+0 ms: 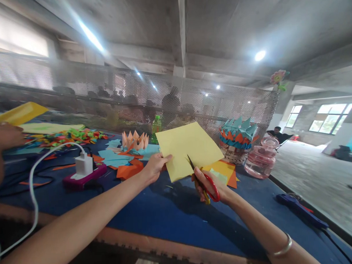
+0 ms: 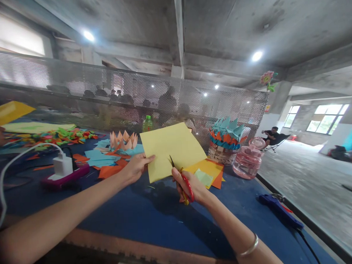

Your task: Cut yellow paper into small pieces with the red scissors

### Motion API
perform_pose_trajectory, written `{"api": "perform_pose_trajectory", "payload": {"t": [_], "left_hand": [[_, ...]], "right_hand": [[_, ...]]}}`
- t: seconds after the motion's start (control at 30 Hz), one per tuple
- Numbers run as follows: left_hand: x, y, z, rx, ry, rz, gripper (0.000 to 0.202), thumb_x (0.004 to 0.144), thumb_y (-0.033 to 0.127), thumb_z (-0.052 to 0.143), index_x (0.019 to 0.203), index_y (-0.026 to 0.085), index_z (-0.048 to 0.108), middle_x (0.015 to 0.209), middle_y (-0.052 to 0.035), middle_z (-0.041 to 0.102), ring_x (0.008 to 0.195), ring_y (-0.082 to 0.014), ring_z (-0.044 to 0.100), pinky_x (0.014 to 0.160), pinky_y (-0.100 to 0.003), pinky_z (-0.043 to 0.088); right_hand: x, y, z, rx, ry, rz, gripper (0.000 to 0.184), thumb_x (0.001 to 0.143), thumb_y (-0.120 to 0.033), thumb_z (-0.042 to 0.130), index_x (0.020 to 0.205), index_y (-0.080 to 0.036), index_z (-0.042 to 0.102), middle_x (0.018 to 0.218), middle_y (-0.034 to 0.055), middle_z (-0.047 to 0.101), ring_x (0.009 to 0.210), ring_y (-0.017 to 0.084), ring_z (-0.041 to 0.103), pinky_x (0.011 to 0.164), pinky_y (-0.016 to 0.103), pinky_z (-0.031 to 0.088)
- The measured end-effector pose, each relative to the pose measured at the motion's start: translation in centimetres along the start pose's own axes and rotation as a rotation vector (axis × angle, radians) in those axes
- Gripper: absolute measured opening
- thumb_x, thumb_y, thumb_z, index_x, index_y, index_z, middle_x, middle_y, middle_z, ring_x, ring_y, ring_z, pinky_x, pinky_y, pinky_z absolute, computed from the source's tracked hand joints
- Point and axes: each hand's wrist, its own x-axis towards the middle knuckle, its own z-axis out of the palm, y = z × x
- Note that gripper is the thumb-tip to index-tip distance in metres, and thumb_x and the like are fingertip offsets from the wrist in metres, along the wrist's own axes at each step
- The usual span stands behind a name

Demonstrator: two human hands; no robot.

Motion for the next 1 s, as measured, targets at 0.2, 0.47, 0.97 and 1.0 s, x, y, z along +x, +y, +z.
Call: {"api": "perform_pose_trajectory", "payload": {"t": [0.2, 0.47, 0.97, 1.0], "left_hand": [[-0.8, 0.2, 0.5, 0.028, -0.025, 0.061, 0.041, 0.057, 0.037, 0.081, 0.087, 0.012, 0.070, 0.091, -0.0129, 0.074, 0.080, -0.0272, 0.069, 0.070, -0.036, 0.054], [-0.2, -0.2, 0.1, 0.178, -0.015, 0.182, 0.044, 0.057, 0.047, 0.078, 0.082, 0.012, 0.068, 0.076, -0.0074, 0.073, 0.072, -0.0252, 0.068, 0.066, -0.034, 0.052], [-0.7, -0.4, 0.5, 0.067, -0.065, 0.098, 0.046, 0.054, 0.043, 0.082, 0.086, 0.012, 0.070, 0.086, -0.0108, 0.074, 0.077, -0.0246, 0.068, 0.071, -0.035, 0.052], [-0.7, -0.4, 0.5, 0.066, -0.062, 0.082, 0.046, 0.054, 0.042, 0.082, 0.087, 0.012, 0.070, 0.086, -0.0110, 0.074, 0.077, -0.0248, 0.068, 0.071, -0.035, 0.052]], "right_hand": [[0.2, 0.4, 0.2, 0.002, 0.047, -0.008, 0.062, 0.077, -0.079, 0.039, 0.082, -0.018, 0.050, 0.050, -0.0066, 0.047, 0.036, 0.010, 0.051, 0.038, 0.024, 0.048], [-0.3, -0.8, -0.3, -0.018, -0.041, -0.054, 0.065, 0.075, -0.082, 0.036, 0.079, -0.018, 0.050, 0.051, -0.0058, 0.047, 0.038, 0.011, 0.052, 0.041, 0.024, 0.048], [-0.4, -0.8, -0.2, 0.026, -0.052, -0.033, 0.066, 0.075, -0.082, 0.035, 0.072, -0.018, 0.048, 0.050, -0.0057, 0.046, 0.034, 0.010, 0.049, 0.034, 0.022, 0.042], [-0.5, -0.9, -0.2, 0.024, -0.046, -0.030, 0.066, 0.075, -0.083, 0.035, 0.072, -0.018, 0.048, 0.049, -0.0057, 0.046, 0.033, 0.010, 0.049, 0.034, 0.022, 0.042]]}}
